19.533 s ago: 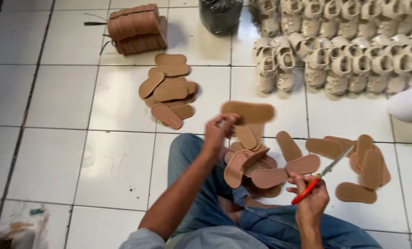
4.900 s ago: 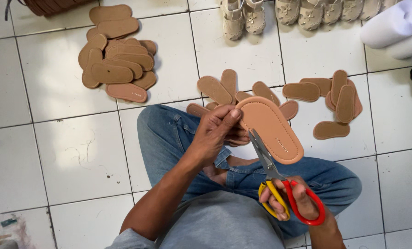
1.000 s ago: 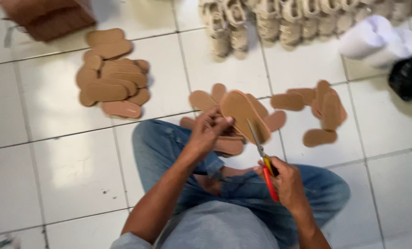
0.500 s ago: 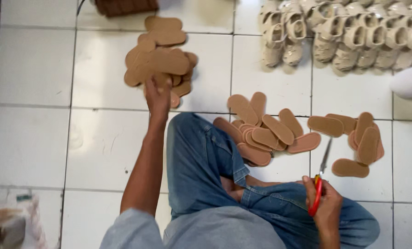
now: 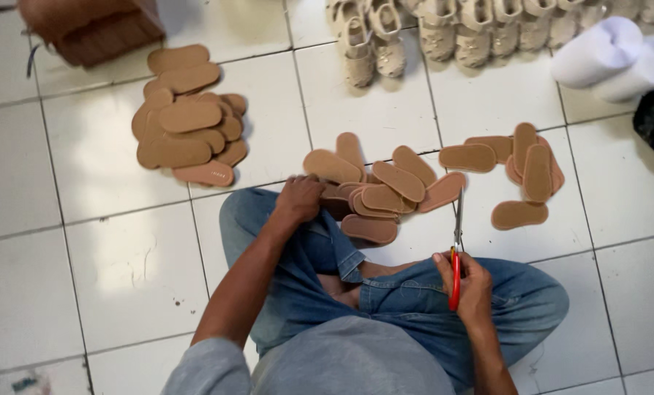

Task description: The person sits cross-legged on the tiled floor among piles of sandal insoles and uses scissors to trim excess material from the edge of each insole. They work one insole at a time, placing trimmed pieces onto a finished pile and picking up the next insole to continue trimming.

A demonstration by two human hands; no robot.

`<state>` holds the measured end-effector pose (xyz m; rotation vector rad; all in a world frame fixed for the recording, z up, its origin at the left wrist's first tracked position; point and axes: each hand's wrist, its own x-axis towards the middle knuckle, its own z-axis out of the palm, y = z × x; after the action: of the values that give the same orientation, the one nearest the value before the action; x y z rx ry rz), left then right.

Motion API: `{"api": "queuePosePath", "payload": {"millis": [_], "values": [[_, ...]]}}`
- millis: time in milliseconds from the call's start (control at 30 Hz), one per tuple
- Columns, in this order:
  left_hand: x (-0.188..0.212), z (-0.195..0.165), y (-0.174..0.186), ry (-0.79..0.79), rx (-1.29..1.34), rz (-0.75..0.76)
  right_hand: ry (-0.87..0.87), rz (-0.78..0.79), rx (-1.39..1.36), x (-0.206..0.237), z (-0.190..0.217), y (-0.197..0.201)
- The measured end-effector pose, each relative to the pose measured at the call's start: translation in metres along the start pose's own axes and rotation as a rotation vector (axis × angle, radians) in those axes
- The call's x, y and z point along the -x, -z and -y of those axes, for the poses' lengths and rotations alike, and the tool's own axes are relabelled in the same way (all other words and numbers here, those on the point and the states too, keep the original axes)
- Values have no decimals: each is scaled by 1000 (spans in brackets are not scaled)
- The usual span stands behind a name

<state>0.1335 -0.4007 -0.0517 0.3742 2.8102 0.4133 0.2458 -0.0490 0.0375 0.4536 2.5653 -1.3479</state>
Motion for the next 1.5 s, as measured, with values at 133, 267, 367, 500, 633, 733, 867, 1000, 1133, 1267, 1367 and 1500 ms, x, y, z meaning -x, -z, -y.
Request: {"api": "queuePosePath", "payload": {"millis": [133,267,367,500,633,733,867,1000,1133,1267,1367,1500], "values": [[-5,8,33,221,877,-66,-45,-2,-51,-3,0,7],[-5,-16,67,380,1477,-168,-18,38,-145,-7,11,7],[6,-63,71,379,1780,-157,25,66,-249,-8,28,0],[29,-137,56,278,1921,-67,40,99,-568,-15,59,-20],[41,-162,72,102,1554,-29,171,-30,-393,-24,85,-13],[45,-147,111,118,1092,-154,262,42,-265,-24,100,19],[42,-139,155,-322,1213,-426,481,160,-300,-11,119,60],[32,-144,161,-292,1524,43,407,80,-252,-6,137,77],[31,-147,140,-232,1569,17,402,7,-311,-12,138,73],[34,-149,122,-99,1631,64,369,2,-224,-8,125,66],[34,-148,121,-31,1641,14,449,-73,-127,-3,117,64],[30,-146,126,67,1666,-67,322,-59,19,14,97,81]]}}
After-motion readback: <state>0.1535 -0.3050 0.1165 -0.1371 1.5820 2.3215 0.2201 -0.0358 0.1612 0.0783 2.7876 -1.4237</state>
